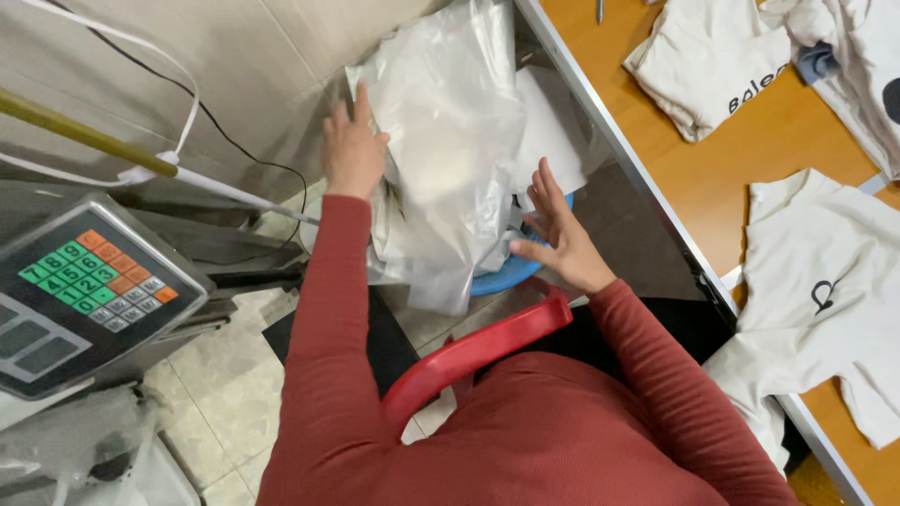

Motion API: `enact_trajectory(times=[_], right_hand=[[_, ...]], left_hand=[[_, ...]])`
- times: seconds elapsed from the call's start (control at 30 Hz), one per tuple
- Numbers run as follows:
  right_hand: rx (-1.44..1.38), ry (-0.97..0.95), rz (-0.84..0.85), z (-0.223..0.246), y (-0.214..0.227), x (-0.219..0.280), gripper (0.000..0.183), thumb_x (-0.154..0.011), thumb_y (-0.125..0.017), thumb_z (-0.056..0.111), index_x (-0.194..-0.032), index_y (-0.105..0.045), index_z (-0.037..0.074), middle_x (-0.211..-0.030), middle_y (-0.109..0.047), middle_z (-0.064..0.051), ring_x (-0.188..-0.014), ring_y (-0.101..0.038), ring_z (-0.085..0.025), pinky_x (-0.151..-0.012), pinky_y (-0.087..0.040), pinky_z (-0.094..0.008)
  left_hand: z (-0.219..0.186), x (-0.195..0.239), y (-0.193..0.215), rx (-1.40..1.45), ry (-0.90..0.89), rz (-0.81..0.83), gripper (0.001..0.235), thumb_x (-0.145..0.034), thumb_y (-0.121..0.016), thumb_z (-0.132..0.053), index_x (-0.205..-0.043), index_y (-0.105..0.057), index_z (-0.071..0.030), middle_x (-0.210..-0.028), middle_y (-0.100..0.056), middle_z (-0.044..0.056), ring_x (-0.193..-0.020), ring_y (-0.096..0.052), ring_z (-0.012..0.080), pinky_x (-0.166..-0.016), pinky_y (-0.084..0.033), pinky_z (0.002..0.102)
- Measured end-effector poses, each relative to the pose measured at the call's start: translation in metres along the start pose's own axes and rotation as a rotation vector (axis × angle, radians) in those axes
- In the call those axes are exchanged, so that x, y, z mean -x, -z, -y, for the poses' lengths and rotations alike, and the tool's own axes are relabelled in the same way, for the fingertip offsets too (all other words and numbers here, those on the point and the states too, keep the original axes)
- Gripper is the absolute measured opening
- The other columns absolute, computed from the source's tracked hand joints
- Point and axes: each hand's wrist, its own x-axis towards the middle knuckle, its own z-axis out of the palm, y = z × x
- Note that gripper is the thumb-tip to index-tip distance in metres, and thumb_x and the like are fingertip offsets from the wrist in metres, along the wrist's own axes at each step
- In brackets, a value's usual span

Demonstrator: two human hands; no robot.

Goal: The person folds white long-sleeved shirts on a table, smoothing and aligning them before stacking. The person also handles clear plastic bags, placing them into a blue bin.

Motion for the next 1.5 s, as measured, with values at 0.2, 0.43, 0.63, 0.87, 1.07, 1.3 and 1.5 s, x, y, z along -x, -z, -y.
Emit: enact_trajectory(times=[0.2,0.43,0.63,0.87,1.07,1.3,1.5], right_hand=[[1.105,0.319,0.342,-0.014,-0.026,0.007,0.09,-0.073,-0.086,0.028,-0.153,-0.046,0.029,-0.165,-0.023,-0.02,-0.126,-0.048,-0.039,-0.098,-0.046,-0.049],[0.779,-0.21,-0.334,-0.057,-0.015,-0.005,0.028,-0.093,-0.076,0.019,-0.115,-0.065,0.005,-0.132,-0.06,-0.015,-0.114,-0.064,-0.035,-0.098,-0.054,-0.044],[-0.533,-0.215,-0.404,-0.049,0.047,-0.022,0.072,-0.094,-0.069,0.016,-0.156,-0.032,0.019,-0.163,-0.033,-0.011,-0.142,-0.051,-0.029,-0.115,-0.043,-0.039],[0.148,0.203,-0.211,-0.021,0.033,0.009,0.089,-0.084,-0.086,0.029,-0.156,-0.038,0.012,-0.166,-0.03,-0.014,-0.151,-0.038,-0.033,-0.121,-0.034,-0.044],[0.545,0.077,-0.148,-0.033,0.008,0.016,0.049,-0.086,-0.08,0.035,-0.123,-0.07,0.004,-0.121,-0.071,-0.013,-0.119,-0.06,-0.029,-0.101,-0.046,-0.039],[0.28,-0.093,-0.367,-0.037,0.073,0.011,0.026,-0.106,-0.065,0.026,-0.104,-0.073,0.002,-0.087,-0.073,-0.001,-0.082,-0.063,-0.009,-0.076,-0.051,-0.026],[0.14,-0.201,-0.471,-0.059,0.076,0.009,0.019,-0.103,-0.061,0.018,-0.114,-0.066,0.003,-0.095,-0.072,-0.004,-0.078,-0.068,-0.01,-0.066,-0.055,-0.028]], left_hand=[[0.01,0.083,0.048,0.101,0.138,0.782,0.038,-0.084,-0.081,-0.038,-0.111,-0.074,-0.014,-0.112,-0.073,0.014,-0.108,-0.068,0.0328,-0.095,-0.051,0.047],[-0.011,0.132,0.007,0.0,-0.425,0.544,0.022,-0.069,-0.078,-0.025,-0.089,-0.08,-0.018,-0.111,-0.071,0.004,-0.117,-0.059,0.0262,-0.094,-0.049,0.045],[-0.029,0.103,0.03,0.174,-0.482,0.503,0.015,-0.079,-0.067,-0.011,-0.085,-0.079,-0.017,-0.083,-0.074,0.004,-0.092,-0.067,0.0288,-0.078,-0.051,0.047],[-0.099,0.068,0.112,0.561,-0.5,0.149,0.005,-0.095,-0.065,-0.007,-0.093,-0.07,-0.009,-0.09,-0.076,0.005,-0.074,-0.072,0.0262,-0.061,-0.052,0.037],[-0.151,0.017,0.147,0.748,-0.53,-0.116,0.002,-0.104,-0.068,-0.005,-0.103,-0.067,-0.006,-0.096,-0.073,0.006,-0.08,-0.072,0.0237,-0.069,-0.054,0.034],[-0.148,-0.039,0.151,0.523,-0.527,-0.378,0.01,-0.1,-0.08,-0.019,-0.1,-0.075,-0.01,-0.089,-0.075,0.005,-0.066,-0.068,0.0232,-0.058,-0.049,0.035],[-0.15,-0.034,0.108,0.766,-0.424,-0.203,0.022,-0.108,-0.073,-0.017,-0.129,-0.066,-0.013,-0.121,-0.075,0.007,-0.109,-0.077,0.0268,-0.087,-0.061,0.036]])
